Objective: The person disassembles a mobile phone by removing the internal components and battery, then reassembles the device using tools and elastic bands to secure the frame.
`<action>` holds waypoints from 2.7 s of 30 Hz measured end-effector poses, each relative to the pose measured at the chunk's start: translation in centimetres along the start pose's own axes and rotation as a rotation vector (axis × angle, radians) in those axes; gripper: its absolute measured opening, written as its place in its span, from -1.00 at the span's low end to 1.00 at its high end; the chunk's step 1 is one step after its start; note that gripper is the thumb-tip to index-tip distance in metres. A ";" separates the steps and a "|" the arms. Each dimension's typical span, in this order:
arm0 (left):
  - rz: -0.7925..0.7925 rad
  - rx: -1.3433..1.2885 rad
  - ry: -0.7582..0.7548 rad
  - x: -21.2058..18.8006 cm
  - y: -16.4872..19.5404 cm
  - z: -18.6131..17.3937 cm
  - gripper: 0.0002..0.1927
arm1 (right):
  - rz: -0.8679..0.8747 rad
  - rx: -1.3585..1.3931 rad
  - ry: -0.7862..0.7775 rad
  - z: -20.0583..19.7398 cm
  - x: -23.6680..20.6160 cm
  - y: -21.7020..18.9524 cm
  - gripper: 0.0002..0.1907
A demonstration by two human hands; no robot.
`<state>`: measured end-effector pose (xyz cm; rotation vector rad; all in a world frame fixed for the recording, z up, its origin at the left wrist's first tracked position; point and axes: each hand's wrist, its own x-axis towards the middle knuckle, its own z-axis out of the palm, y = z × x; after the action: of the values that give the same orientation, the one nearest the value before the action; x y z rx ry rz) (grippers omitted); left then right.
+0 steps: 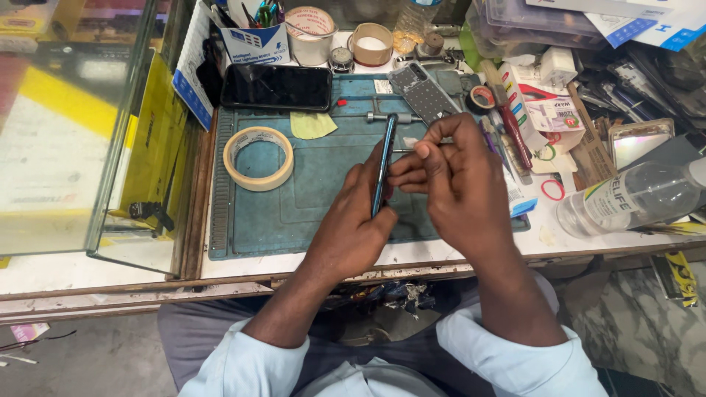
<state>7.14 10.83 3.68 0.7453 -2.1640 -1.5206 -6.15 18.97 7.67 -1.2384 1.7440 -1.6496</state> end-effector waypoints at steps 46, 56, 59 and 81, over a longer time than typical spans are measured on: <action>-0.132 -1.148 -0.246 -0.3 -6.0 -1.0 -0.40 | 0.015 -0.204 -0.012 -4.4 -3.0 4.0 -0.77; -0.089 -1.161 -0.322 -0.6 -6.1 -1.1 -0.38 | 0.196 0.201 -0.142 -1.6 0.2 4.3 -0.81; -0.087 -1.100 -0.336 -0.6 -6.0 -1.0 -0.40 | 0.235 0.235 -0.166 -2.1 0.4 4.5 -0.87; -0.062 -1.138 -0.298 -0.3 -6.9 -1.1 -0.42 | 0.307 0.069 -0.228 -2.1 -0.8 3.9 -0.86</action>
<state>9.41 8.39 -2.46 0.1763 -1.0469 -2.5672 -8.67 20.39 4.16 -1.0225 1.6282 -1.3269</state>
